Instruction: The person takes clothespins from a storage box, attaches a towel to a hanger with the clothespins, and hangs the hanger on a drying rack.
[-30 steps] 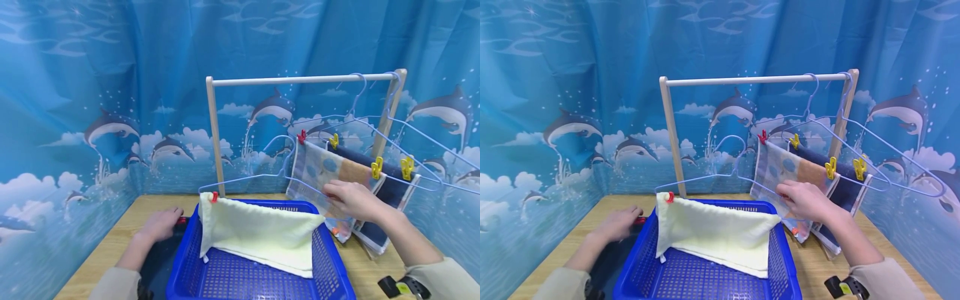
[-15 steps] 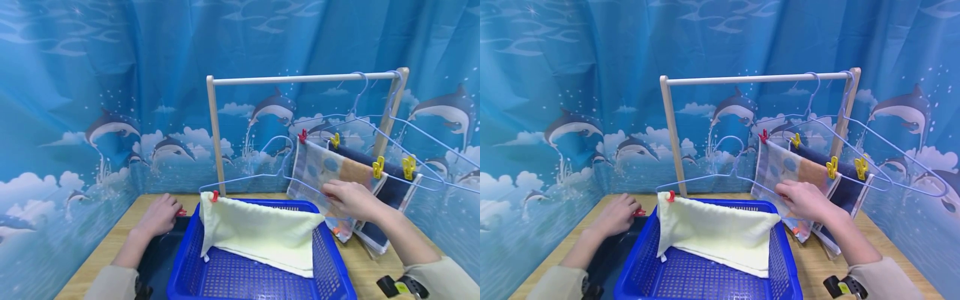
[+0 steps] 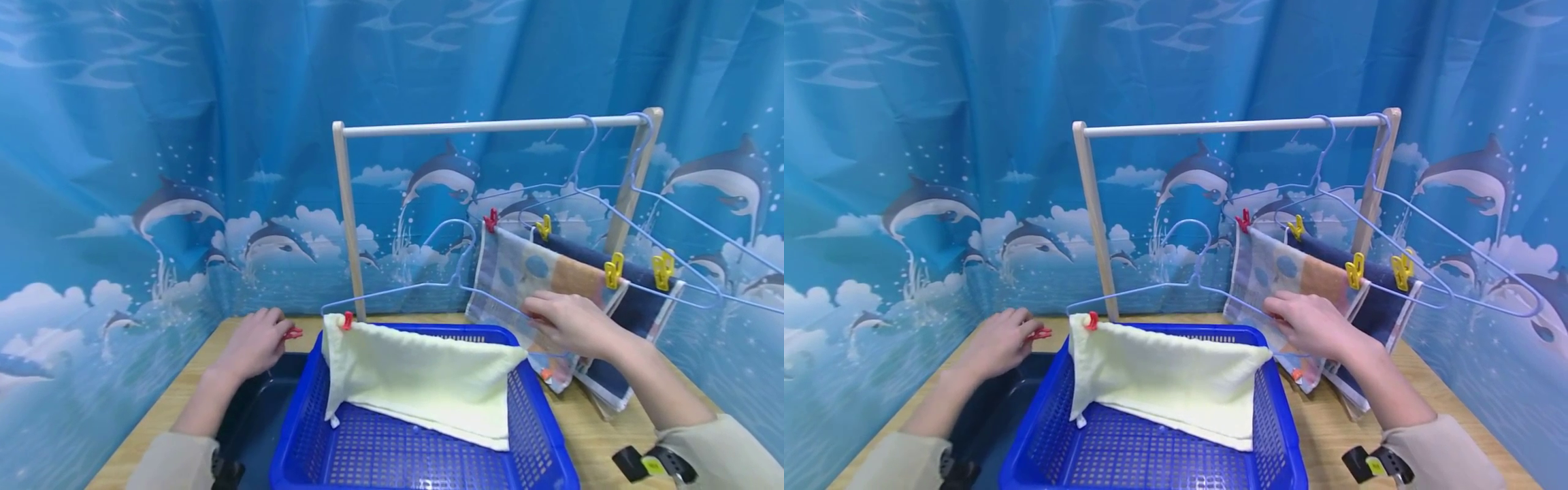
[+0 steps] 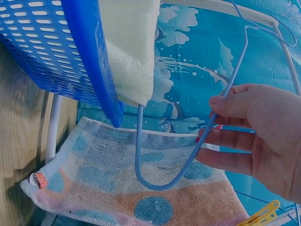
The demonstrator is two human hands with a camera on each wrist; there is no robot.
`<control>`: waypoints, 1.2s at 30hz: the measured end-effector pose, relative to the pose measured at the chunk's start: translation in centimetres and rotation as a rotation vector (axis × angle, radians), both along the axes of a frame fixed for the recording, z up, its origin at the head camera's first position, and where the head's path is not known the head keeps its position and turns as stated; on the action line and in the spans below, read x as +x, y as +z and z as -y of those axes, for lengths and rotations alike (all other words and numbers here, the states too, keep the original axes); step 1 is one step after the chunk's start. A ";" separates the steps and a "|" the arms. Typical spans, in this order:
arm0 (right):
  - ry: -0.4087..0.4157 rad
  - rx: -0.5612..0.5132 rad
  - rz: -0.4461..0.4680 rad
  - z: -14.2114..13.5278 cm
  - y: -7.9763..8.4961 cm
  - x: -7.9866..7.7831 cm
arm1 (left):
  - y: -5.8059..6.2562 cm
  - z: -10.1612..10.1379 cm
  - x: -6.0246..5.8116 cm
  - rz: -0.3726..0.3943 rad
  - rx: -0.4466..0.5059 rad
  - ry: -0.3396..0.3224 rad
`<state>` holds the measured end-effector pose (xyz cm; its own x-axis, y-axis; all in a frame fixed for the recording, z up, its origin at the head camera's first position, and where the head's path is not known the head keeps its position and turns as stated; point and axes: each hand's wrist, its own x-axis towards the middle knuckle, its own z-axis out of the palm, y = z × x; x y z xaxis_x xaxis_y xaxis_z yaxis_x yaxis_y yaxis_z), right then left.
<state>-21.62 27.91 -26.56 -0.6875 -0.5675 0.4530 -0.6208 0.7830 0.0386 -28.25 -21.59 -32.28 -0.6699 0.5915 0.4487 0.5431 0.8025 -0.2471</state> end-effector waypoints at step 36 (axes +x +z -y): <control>-0.021 0.013 0.010 0.1 -0.1 -0.2 | 2.3 -0.7 1.2 -0.005 0.044 -0.036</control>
